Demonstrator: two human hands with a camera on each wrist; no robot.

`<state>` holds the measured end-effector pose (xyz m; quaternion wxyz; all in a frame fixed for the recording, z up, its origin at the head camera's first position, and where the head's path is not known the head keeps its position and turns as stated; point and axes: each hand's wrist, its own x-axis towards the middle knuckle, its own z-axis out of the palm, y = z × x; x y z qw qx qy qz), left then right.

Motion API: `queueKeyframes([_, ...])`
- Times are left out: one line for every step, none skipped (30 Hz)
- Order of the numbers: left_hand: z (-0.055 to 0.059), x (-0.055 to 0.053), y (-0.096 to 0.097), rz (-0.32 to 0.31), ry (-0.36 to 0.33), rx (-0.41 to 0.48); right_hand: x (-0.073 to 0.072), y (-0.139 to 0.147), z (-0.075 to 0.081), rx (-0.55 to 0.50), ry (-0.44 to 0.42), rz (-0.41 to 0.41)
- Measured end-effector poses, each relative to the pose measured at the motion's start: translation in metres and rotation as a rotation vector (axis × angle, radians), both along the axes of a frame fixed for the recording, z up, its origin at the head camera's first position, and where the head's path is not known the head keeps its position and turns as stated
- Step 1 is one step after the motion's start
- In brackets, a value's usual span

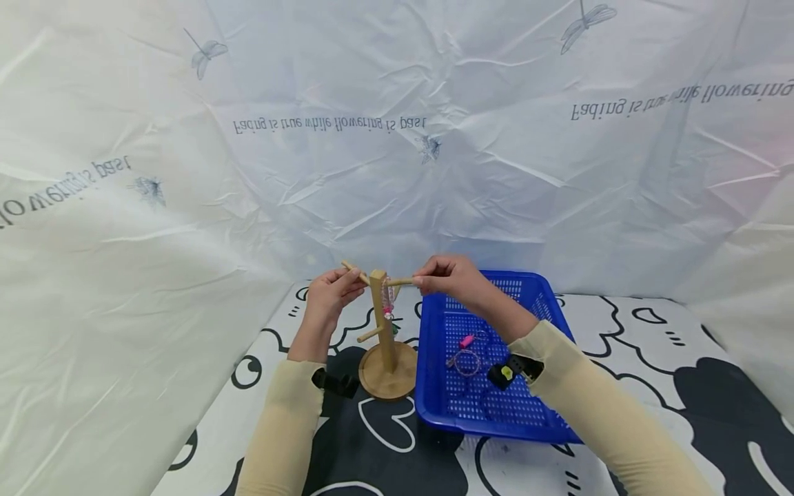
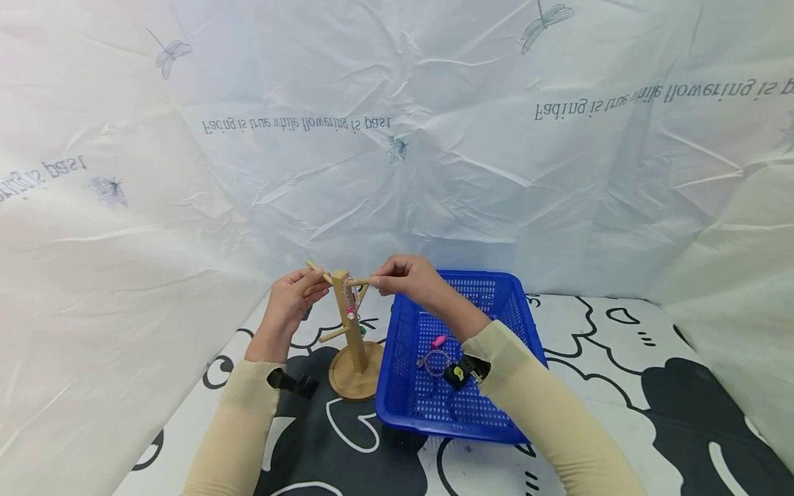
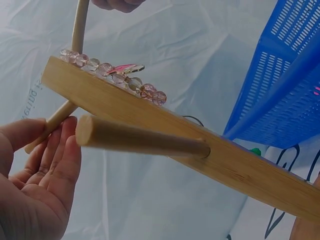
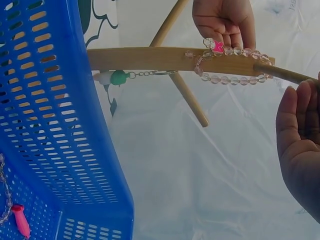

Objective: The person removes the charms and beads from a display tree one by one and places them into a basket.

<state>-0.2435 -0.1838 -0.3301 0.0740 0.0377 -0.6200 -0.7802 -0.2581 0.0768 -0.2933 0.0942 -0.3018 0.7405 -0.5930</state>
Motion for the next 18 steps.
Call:
queueKeyframes([0.0,0.0,0.0,0.001,-0.001,-0.004,0.001,-0.001,0.0,-0.006,-0.003,0.005])
queueKeyframes([0.001,-0.001,0.001,0.004,-0.003,-0.007,0.002,-0.001,0.0,-0.011,-0.004,0.01])
queueKeyframes([0.001,-0.002,0.002,0.004,-0.005,-0.012,0.002,-0.002,0.0,-0.013,-0.002,0.014])
queueKeyframes([0.001,-0.004,0.002,0.005,-0.007,-0.016,0.003,-0.003,0.0,-0.014,0.001,0.017])
queueKeyframes([0.001,-0.005,0.002,0.004,-0.01,-0.026,0.004,-0.004,0.0,-0.014,0.005,0.021])
queueKeyframes([0.001,-0.007,0.002,0.001,-0.011,-0.037,0.005,-0.005,0.0,-0.012,0.01,0.023])
queueKeyframes([0.001,-0.008,0.003,0.0,-0.012,-0.044,0.006,-0.006,0.0,-0.008,0.014,0.026])
queueKeyframes([0.001,-0.01,0.003,-0.005,-0.013,-0.053,0.007,-0.008,0.0,-0.008,0.019,0.029])
queueKeyframes([0.002,-0.011,0.003,-0.012,-0.011,-0.062,0.008,-0.009,0.0,-0.005,0.022,0.029])
queueKeyframes([0.003,-0.013,0.003,-0.016,-0.01,-0.068,0.009,-0.011,0.0,-0.002,0.025,0.03])
queueKeyframes([0.003,-0.014,0.003,-0.022,-0.008,-0.075,0.009,-0.012,0.0,0.0,0.027,0.032])
queueKeyframes([0.004,-0.016,0.003,-0.029,-0.005,-0.085,0.01,-0.014,0.0,0.003,0.029,0.03])
queueKeyframes([0.005,-0.017,0.003,-0.034,-0.006,-0.092,0.01,-0.016,0.0,0.003,0.035,0.031])
queueKeyframes([0.005,-0.018,0.004,-0.038,-0.006,-0.1,0.011,-0.018,-0.001,0.003,0.04,0.033])
queueKeyframes([0.006,-0.02,0.005,-0.041,-0.007,-0.107,0.011,-0.02,-0.002,0.007,0.049,0.034])
queueKeyframes([0.007,-0.022,0.006,-0.045,-0.01,-0.117,0.011,-0.022,-0.002,0.011,0.057,0.035])
queueKeyframes([0.007,-0.024,0.007,-0.05,-0.014,-0.129,0.012,-0.024,-0.003,0.014,0.067,0.035])
queueKeyframes([0.007,-0.026,0.009,-0.055,-0.019,-0.139,0.012,-0.026,-0.003,0.019,0.081,0.035])
